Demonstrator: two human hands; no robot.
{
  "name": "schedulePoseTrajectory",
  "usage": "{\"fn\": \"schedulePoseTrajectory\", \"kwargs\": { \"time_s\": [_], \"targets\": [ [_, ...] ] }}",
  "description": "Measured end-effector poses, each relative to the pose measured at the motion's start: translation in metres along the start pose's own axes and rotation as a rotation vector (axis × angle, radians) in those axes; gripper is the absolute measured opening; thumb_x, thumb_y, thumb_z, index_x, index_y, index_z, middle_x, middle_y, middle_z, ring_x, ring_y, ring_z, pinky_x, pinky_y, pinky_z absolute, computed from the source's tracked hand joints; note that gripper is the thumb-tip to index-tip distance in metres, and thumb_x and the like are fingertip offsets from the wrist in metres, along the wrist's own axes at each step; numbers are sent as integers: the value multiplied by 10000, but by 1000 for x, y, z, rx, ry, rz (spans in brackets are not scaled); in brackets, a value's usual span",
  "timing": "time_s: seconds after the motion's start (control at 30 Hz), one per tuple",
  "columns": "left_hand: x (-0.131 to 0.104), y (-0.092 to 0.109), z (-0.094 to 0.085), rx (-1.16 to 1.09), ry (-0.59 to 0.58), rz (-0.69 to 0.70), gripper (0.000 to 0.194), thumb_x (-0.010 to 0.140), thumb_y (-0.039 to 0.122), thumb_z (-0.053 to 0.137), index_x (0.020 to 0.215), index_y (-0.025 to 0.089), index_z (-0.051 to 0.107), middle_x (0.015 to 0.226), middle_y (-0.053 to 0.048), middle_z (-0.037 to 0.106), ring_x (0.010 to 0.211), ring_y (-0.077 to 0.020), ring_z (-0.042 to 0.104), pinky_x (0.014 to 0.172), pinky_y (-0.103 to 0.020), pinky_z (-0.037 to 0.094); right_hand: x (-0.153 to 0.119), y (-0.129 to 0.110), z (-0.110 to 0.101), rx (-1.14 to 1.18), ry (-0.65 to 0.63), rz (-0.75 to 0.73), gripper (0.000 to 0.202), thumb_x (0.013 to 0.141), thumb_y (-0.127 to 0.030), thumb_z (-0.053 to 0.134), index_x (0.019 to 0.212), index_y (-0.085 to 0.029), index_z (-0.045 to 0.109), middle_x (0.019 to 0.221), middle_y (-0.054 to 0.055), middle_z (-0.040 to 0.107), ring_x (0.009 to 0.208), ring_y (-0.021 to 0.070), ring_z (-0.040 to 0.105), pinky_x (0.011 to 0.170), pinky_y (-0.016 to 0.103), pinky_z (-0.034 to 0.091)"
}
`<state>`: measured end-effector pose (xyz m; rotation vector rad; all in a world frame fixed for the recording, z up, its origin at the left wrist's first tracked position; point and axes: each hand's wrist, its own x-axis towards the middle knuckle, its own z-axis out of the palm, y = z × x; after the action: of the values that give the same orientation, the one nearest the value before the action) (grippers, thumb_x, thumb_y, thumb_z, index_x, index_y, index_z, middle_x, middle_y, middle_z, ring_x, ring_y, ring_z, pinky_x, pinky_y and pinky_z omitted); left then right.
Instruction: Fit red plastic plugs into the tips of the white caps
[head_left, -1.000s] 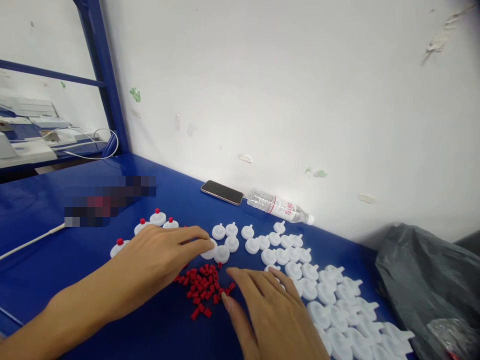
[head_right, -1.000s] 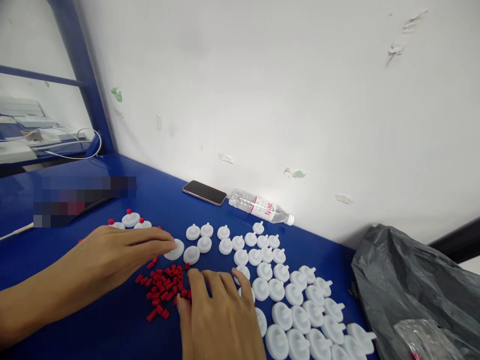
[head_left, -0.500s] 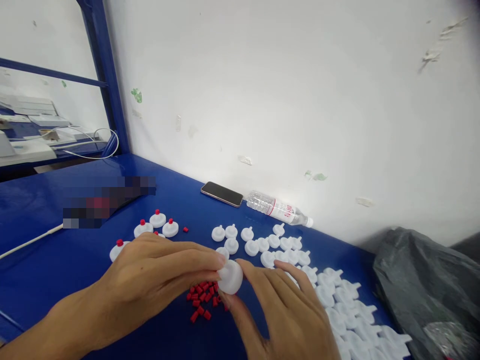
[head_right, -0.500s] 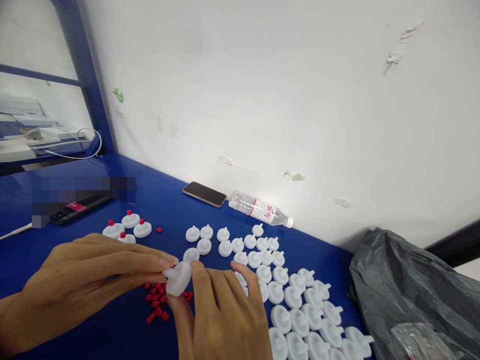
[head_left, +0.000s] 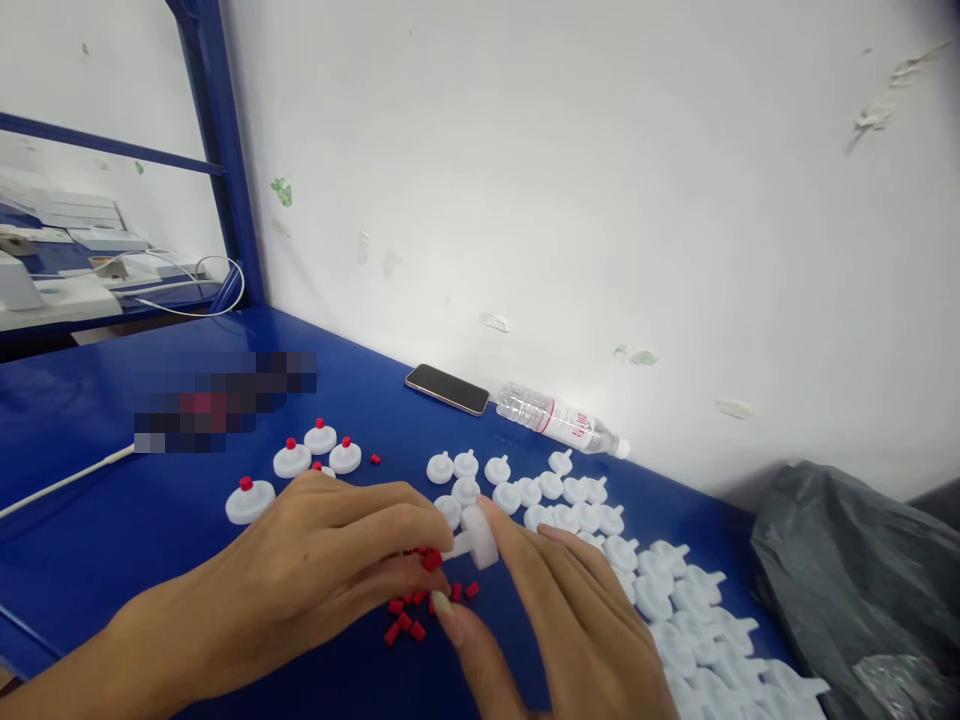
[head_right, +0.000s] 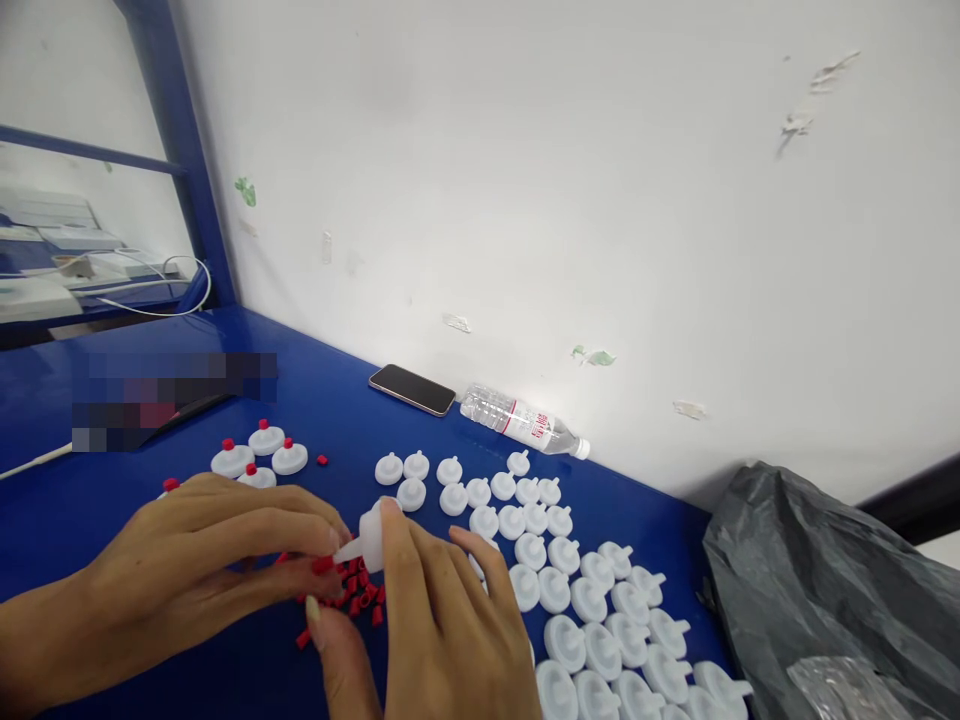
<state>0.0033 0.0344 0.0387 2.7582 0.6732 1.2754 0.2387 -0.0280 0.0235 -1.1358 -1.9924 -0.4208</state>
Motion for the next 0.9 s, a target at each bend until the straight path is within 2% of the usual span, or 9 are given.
{"fn": "schedulePoseTrajectory", "kwargs": {
  "time_s": [0.1, 0.23, 0.33, 0.43, 0.53, 0.63, 0.73, 0.8, 0.9],
  "targets": [
    [-1, 5, -1, 29, -41, -85, 200, 1248, 435, 525, 1399, 327, 600, 1168, 28, 794, 845, -86, 803, 733, -157, 614, 1, 0, 2, 61, -28, -33, 434, 1258, -514, 461, 1507, -202, 632, 1303, 80, 889, 1126, 214, 874, 1038, 369, 635],
    [-7, 10, -3, 107, -154, -160, 530, 1181, 456, 658, 1679, 424, 480, 1540, -17, 728, 1201, -187, 833, 884, -255, 656, 3, 0, 6, 84, -28, -98, 474, 1258, -581, 407, 1451, -228, 657, 1269, 63, 895, 1092, 223, 881, 933, 364, 650],
    [-5, 14, -4, 113, -236, -74, 509, 1148, 333, 707, 1626, 348, 533, 1452, 10, 836, 1019, -173, 869, 818, -285, 618, 4, 0, 10, 84, -32, -133, 456, 1275, -525, 364, 1334, -217, 695, 1072, 26, 896, 905, 201, 869, 844, 358, 635],
    [-1, 17, -6, 117, -267, -50, 279, 1238, 312, 508, 1509, 301, 571, 1329, 36, 893, 883, -128, 870, 752, -302, 565, 4, 0, 12, 90, -34, -127, 466, 1284, -487, 337, 1258, -210, 711, 971, 1, 875, 803, 177, 840, 788, 351, 604],
    [-2, 17, -7, 141, -272, -37, 386, 1295, 447, 252, 1520, 300, 528, 1286, 59, 901, 874, -106, 874, 771, -314, 557, 3, -1, 13, 92, -14, -124, 471, 1285, -487, 336, 1221, -212, 714, 897, -18, 851, 738, 160, 812, 749, 342, 580],
    [-5, 17, -7, 162, -276, -17, 458, 1294, 485, 178, 1552, 278, 496, 1295, 43, 898, 931, -99, 883, 801, -313, 561, 3, -1, 14, 95, -8, -133, 492, 1286, -489, 329, 1211, -204, 722, 873, -22, 847, 710, 151, 795, 724, 341, 568],
    [-6, 19, -7, 160, -276, -1, 368, 1296, 393, 241, 1507, 259, 512, 1274, 26, 900, 886, -105, 880, 767, -312, 563, 3, -1, 13, 110, -10, -145, 472, 1282, -471, 375, 1201, -193, 747, 920, -12, 875, 735, 159, 809, 739, 354, 566],
    [-5, 19, -7, 150, -287, 6, 260, 1253, 287, 397, 1481, 259, 519, 1281, 26, 898, 845, -118, 873, 743, -319, 564, 2, -1, 13, 118, -12, -142, 410, 1262, -445, 461, 1165, -187, 765, 929, -3, 883, 736, 169, 813, 759, 360, 570],
    [-4, 19, -6, 133, -318, 6, 421, 1062, 143, 635, 1452, 260, 525, 1301, 25, 894, 807, -152, 863, 716, -344, 562, 1, -2, 13, 134, -20, -137, 365, 1242, -426, 519, 1126, -190, 772, 904, 9, 880, 713, 178, 806, 759, 363, 566]
  ]
}}
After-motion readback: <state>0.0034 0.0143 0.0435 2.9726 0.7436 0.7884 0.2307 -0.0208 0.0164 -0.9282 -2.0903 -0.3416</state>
